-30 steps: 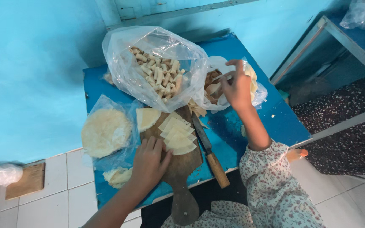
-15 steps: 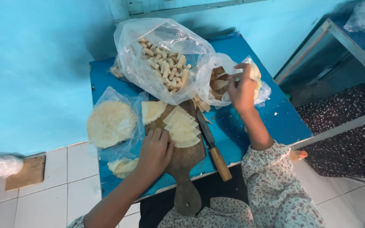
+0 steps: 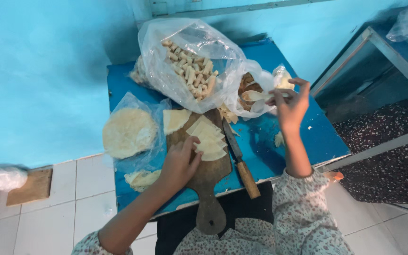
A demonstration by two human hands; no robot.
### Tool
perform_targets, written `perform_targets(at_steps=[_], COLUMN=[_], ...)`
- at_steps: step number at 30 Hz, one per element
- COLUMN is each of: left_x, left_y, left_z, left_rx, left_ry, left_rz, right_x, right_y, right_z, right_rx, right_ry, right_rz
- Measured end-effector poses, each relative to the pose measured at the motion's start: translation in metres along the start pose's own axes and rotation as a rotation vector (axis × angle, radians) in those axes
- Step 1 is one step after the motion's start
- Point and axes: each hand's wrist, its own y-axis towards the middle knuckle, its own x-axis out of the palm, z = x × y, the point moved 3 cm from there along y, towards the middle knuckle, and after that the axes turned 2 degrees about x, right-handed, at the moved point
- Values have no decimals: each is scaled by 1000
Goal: The person cuts thin dough sheets into squares with a knife on a wooden board, places filling from a spoon onto a dough square, folds the dough over the filling by hand, and puts the folded pieces into a plastic bag. They repeat this cycle for several pieces while working at a blue table.
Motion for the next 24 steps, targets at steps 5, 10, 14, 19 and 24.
perform_targets(at_steps=[5, 10, 14, 19, 24], left_x=[0, -3, -6, -4, -3], left_y=[1, 1, 1, -1, -2], left_z=[-5, -4, -1, 2, 1], left_rx=[-77, -152, -151, -135, -142], left_ry=[-24, -77, -102, -140, -150], left_rz=[-21, -55, -29, 6, 8], right_x=[-9, 20, 35, 32, 30], right_y=[-48, -98, -124, -145, -155], right_z=[-10, -19, -23, -36, -47], right_rx=[277, 342, 287, -23, -253], right_ry=[275, 292, 191, 39, -69], right_rz=[-70, -294, -391, -447, -500])
